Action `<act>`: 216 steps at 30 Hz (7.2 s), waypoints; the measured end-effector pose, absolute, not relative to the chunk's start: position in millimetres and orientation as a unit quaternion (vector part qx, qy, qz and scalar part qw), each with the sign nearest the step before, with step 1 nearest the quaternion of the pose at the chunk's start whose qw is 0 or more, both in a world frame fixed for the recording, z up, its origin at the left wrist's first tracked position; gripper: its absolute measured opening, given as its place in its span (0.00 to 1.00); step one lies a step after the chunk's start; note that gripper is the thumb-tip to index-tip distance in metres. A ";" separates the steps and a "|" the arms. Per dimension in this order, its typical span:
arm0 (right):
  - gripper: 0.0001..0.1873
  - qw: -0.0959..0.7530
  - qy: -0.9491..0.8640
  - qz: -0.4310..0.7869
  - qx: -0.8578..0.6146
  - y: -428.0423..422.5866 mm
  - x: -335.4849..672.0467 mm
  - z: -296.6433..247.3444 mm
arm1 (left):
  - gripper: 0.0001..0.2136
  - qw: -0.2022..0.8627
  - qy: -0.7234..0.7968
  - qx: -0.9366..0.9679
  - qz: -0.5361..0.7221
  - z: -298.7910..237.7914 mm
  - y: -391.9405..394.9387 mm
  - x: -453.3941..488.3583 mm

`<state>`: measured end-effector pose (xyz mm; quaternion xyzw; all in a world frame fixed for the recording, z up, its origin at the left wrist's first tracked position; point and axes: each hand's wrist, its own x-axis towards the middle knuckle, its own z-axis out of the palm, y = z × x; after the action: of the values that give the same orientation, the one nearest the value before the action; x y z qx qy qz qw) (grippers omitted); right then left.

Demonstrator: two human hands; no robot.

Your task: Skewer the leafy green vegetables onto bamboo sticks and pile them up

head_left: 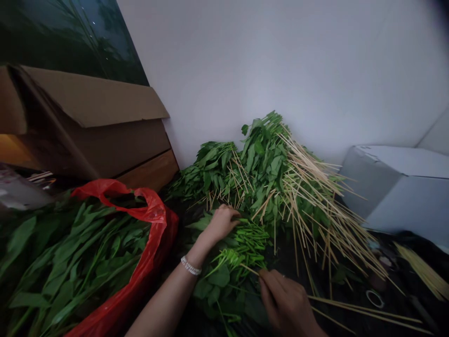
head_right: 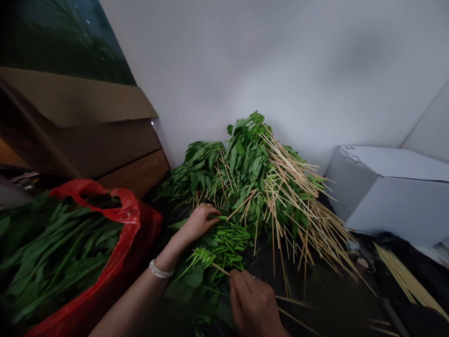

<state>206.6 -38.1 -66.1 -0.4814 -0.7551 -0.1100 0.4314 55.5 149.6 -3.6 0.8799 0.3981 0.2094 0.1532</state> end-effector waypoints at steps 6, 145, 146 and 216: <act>0.12 0.454 -0.729 -0.071 -0.507 -35.0 210.4 -68.7 | 0.10 0.256 0.451 0.765 0.381 24.9 120.5 21.9; 0.14 0.562 -0.591 -0.037 -0.578 -31.0 248.5 -31.9 | 0.32 0.110 0.462 0.755 0.452 -64.2 79.7 -3.1; 0.13 0.549 -0.606 -0.040 -0.574 -32.7 250.5 -26.9 | 0.32 0.097 0.475 0.751 0.449 -69.3 81.7 -4.0; 0.12 0.112 -0.806 0.001 -0.581 -54.4 262.6 -24.3 | 0.06 0.165 0.318 0.867 0.347 -28.6 74.2 17.2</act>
<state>262.6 -54.4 -24.3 -0.5808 -0.8063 0.0011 0.1124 17.2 74.2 -28.6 0.8670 0.3178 0.3465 0.1649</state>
